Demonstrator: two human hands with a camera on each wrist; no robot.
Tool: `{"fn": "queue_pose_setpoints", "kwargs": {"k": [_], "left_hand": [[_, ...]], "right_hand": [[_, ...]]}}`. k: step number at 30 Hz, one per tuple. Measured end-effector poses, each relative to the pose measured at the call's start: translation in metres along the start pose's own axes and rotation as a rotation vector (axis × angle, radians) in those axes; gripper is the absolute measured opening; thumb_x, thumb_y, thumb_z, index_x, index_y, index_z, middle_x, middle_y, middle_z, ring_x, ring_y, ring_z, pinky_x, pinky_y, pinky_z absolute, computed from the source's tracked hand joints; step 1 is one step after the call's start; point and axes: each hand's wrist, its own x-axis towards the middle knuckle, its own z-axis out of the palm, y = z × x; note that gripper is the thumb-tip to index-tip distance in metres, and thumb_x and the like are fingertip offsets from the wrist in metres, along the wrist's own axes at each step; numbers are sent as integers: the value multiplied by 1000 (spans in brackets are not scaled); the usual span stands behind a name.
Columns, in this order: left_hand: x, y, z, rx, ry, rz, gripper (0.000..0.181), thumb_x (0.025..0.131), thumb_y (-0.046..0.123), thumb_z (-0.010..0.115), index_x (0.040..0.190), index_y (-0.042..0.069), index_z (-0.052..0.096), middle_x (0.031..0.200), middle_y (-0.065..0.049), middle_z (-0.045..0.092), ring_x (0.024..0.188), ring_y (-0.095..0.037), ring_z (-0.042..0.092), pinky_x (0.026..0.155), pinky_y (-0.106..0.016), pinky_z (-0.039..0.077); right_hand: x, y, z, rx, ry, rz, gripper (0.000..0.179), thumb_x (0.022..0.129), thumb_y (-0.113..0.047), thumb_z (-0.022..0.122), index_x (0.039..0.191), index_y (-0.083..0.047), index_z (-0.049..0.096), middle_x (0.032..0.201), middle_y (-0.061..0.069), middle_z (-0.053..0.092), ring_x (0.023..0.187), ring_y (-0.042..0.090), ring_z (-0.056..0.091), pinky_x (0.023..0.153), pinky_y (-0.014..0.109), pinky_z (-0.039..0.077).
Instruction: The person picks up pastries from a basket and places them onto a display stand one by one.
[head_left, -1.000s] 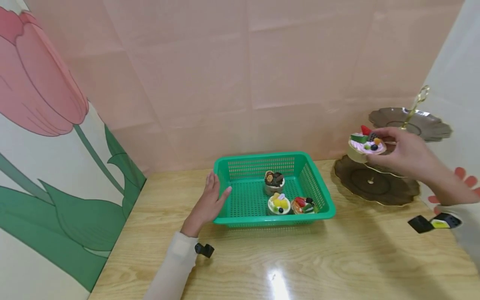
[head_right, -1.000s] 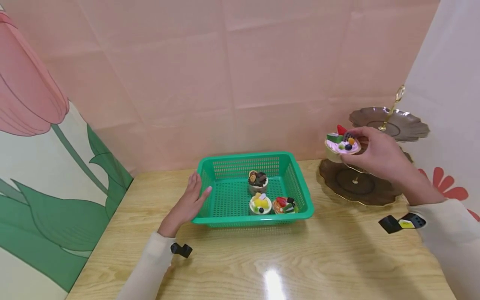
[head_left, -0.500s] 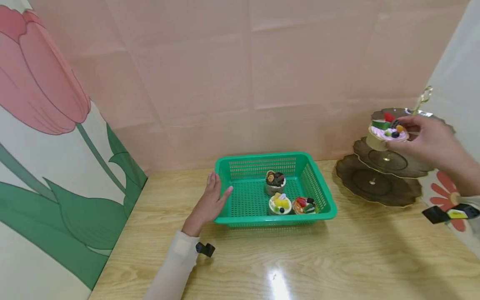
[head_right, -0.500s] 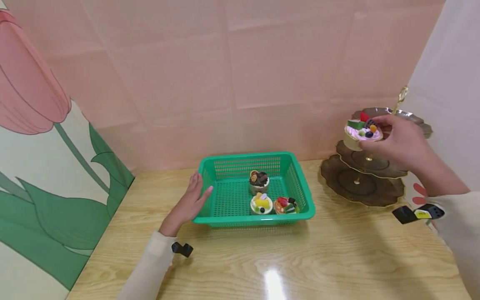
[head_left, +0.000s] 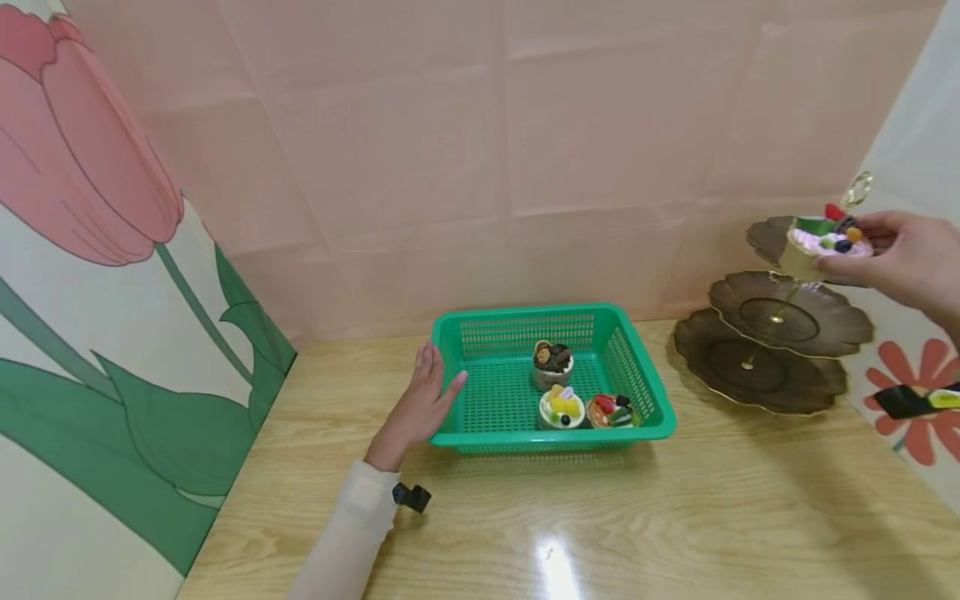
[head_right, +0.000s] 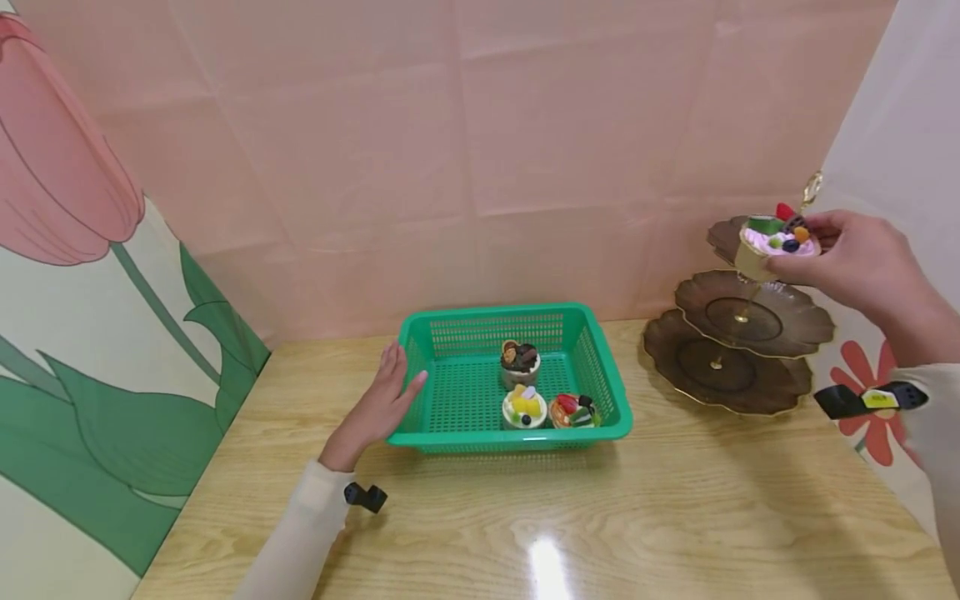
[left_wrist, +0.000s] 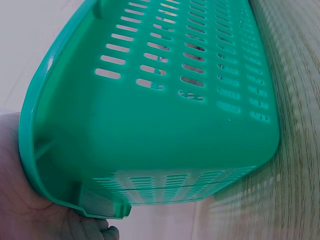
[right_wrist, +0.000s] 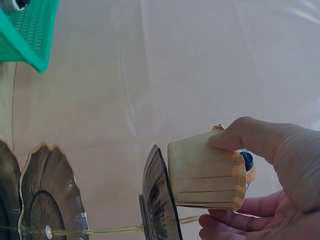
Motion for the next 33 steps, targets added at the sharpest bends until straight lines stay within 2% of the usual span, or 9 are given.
{"fn": "queue_pose_setpoints", "kwargs": {"k": [4,5,6,13,15,18,21,22,33], "left_hand": [[0,-1,0,-1,1,-1,92,104,67,23,161,-2,-1,167,-6,-19,152,-17,-21,123,-47,6],[0,-1,0,1,-1,-4,92,104,67,22,161,-2,-1,167,-6,-19,152,-17,-21,123,-47,5],[0,-1,0,3,-2,-5,92,104,67,22,161,-2,-1,167,-6,-19,152,-17,-21,123,-46,5],[-1,1,1,9,6,-1,91,105,66,23,160,-3,0,167,-8,-18,152,-18,-21,123,-47,5],[-1,1,1,12,6,-4,91,105,66,22,160,-2,0,167,-7,-18,152,-17,-21,123,-45,5],[-1,2,2,12,5,-2,91,105,67,22,161,-2,0,167,-6,-19,151,-17,-21,123,-46,5],[0,2,3,12,-2,-3,92,104,67,22,161,-1,-1,167,-5,-20,151,-16,-21,123,-46,6],[0,2,3,11,-4,-3,92,104,67,22,161,-1,-1,166,-5,-20,151,-16,-21,123,-46,6],[-1,1,2,23,-3,-8,93,103,69,20,161,-1,-1,167,-4,-20,151,-16,-21,123,-44,6]], "right_hand": [[7,5,-1,2,5,1,81,94,-31,71,145,19,34,117,38,54,64,-21,35,51,12,40],[8,6,-1,-7,6,1,81,95,-33,71,145,20,35,124,46,45,64,-20,34,51,12,40],[9,6,-1,-16,5,2,81,95,-34,71,144,19,35,126,46,44,63,-20,33,51,12,39],[17,7,-5,-71,-3,-7,79,93,-36,73,138,20,41,121,46,48,65,-10,39,51,18,39],[18,7,-6,-89,-11,-1,80,93,-38,73,138,20,41,119,45,49,68,0,44,51,18,38],[20,8,-5,-105,-26,19,80,94,-39,70,139,20,40,120,45,47,81,26,51,51,19,37],[21,10,-3,-100,-47,48,81,97,-40,66,144,20,35,123,45,43,97,47,46,52,20,36],[21,11,-3,-97,-54,55,82,98,-40,64,144,20,34,124,45,42,100,50,44,52,20,35],[22,12,-1,-120,-47,55,79,98,-36,64,141,23,35,125,45,41,98,49,41,52,20,34]]}}
